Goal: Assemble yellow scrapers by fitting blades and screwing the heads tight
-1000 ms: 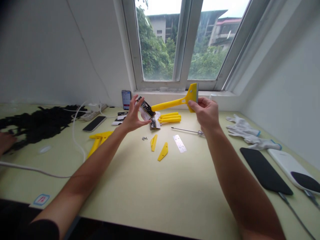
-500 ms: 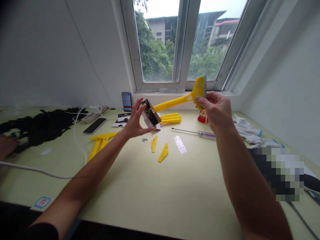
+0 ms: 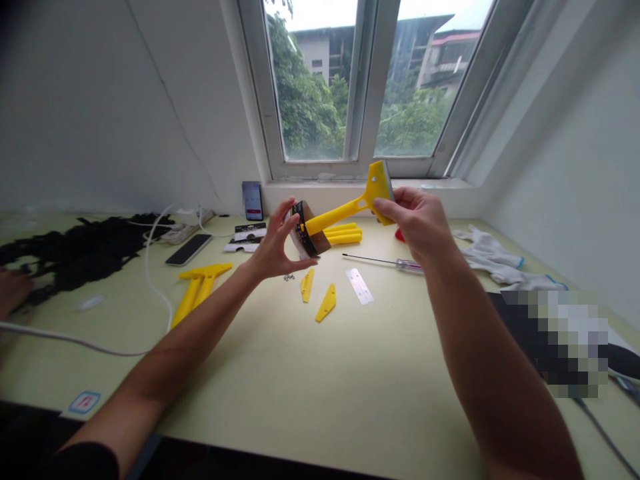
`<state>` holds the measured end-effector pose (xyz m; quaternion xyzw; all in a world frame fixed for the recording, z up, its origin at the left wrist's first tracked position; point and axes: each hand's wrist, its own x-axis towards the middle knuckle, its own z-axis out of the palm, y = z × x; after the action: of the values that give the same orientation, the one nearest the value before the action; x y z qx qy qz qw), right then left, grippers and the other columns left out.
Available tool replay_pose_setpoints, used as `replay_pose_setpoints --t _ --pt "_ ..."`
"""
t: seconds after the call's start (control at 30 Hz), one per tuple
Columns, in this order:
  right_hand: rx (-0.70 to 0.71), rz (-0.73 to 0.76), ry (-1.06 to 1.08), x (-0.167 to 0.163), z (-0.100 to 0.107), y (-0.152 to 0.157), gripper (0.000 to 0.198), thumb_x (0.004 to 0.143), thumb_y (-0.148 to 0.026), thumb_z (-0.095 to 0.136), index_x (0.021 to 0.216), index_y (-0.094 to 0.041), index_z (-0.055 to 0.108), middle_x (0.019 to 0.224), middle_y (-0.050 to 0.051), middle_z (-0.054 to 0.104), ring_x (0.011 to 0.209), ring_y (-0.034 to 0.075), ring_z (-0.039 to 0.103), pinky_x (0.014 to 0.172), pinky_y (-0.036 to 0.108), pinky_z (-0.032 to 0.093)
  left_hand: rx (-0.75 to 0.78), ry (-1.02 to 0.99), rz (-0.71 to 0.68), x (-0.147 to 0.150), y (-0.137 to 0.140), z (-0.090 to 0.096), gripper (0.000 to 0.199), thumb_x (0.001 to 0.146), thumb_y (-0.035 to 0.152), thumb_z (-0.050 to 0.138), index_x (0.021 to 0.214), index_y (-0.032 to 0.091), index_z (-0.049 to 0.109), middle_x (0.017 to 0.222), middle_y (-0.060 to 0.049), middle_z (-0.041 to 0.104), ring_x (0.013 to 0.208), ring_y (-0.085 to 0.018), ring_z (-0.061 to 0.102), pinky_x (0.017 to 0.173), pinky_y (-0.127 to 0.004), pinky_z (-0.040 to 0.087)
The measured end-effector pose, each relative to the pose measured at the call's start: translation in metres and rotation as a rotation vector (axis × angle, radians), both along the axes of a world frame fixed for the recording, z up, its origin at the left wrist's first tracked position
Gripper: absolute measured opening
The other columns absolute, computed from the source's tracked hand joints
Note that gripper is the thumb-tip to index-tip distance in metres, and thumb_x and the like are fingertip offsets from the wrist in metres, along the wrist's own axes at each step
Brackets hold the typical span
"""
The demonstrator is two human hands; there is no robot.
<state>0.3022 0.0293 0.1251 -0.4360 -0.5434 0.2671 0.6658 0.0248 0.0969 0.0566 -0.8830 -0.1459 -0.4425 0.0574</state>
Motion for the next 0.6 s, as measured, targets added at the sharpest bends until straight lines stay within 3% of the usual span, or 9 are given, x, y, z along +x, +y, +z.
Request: replay_pose_setpoints --t 0.2,0.3,0.47,0.6 --pt "-0.085 0.005 -0.063 -0.023 -0.003 -0.003 0.028 0.058 -0.038 0.085 0.069 -0.019 0.069 0.065 0.001 0.068 0.057 0.014 0.062 0.053 0.027 0.054 0.002 0.04 -0.013 0.003 -0.005 0.002 0.099 0.072 0.056 0.072 0.15 0.048 0.011 0.162 -0.003 -0.005 0.146 -0.039 0.018 0.11 -0.057 0.036" --pt "-0.089 0.072 -0.106 -0.04 -0.014 -0.003 0.029 0.061 -0.04 0.084 0.072 -0.018 0.069 0.069 0.002 0.07 0.06 0.014 0.064 0.057 0.028 0.055 0.024 0.071 0.003 0.007 -0.013 0.004 0.095 0.074 0.055 0.071 0.15 0.045 0.015 0.162 -0.005 -0.005 0.145 -0.041 0.021 0.108 -0.058 0.038" --pt "-0.122 0.192 -0.182 -0.07 -0.039 -0.004 0.044 0.072 -0.046 0.076 0.106 -0.02 0.065 0.074 0.003 0.072 0.065 0.02 0.069 0.057 0.032 0.056 0.009 0.044 0.047 0.017 -0.026 0.006 0.097 0.075 0.054 0.071 0.151 0.046 0.011 0.161 -0.005 -0.009 0.145 -0.042 0.019 0.109 -0.059 0.037" --pt "-0.036 0.094 -0.22 -0.078 -0.039 -0.011 0.039 0.084 -0.05 0.063 0.112 -0.022 0.063 0.095 0.007 0.074 0.089 0.023 0.07 0.08 0.039 0.056 -0.004 -0.07 0.115 0.019 -0.027 0.007 0.102 0.075 0.06 0.068 0.151 0.044 0.003 0.16 -0.007 -0.013 0.146 -0.041 0.014 0.11 -0.058 0.036"
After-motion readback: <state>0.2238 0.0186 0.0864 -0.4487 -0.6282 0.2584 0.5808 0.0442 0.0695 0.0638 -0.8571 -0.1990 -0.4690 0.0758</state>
